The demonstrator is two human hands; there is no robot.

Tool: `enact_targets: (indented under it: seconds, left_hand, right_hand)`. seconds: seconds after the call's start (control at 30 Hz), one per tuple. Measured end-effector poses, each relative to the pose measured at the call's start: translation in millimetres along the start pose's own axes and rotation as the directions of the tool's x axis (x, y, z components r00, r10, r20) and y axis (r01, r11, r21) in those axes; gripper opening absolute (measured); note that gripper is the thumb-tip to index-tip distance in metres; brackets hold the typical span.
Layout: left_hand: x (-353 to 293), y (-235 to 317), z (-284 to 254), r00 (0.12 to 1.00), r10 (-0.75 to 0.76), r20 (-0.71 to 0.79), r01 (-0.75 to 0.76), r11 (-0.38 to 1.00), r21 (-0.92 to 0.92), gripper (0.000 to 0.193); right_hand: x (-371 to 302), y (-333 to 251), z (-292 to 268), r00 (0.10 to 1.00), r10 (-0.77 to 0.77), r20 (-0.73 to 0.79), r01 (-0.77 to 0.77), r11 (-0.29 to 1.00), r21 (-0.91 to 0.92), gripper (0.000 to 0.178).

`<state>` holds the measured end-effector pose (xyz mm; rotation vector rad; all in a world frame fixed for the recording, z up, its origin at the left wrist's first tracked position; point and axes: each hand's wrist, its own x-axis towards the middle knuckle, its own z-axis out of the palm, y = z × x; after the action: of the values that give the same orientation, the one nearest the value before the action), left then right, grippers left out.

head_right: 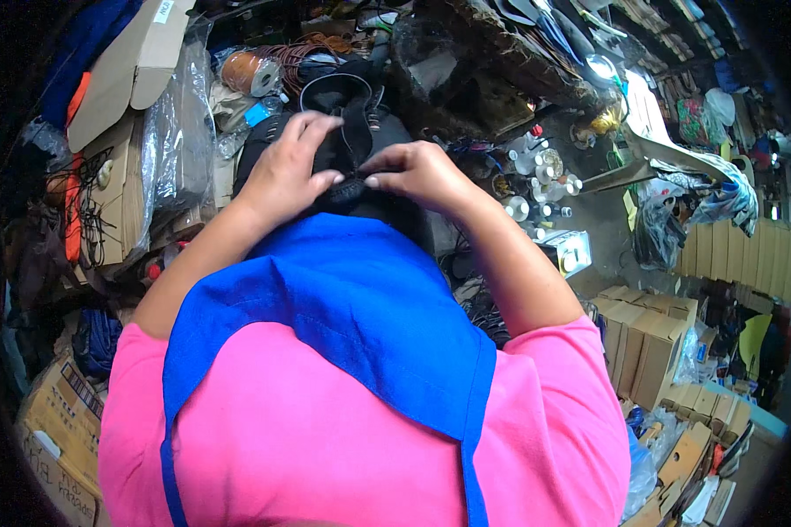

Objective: The recorder uses a lacing tool to lace up a black shoe.

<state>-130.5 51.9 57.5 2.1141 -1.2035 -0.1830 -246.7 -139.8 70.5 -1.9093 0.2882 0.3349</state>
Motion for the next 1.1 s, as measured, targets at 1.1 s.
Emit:
enact_targets:
  seconds: [1.1]
  left_hand:
    - [-9,-38,-40,0.977,-0.156,0.145,0.069,-0.413,-0.908,0.039]
  right_hand:
    - [-84,64,-16,0.945,0.149,-0.291,-0.295,0.772,-0.563,0.039]
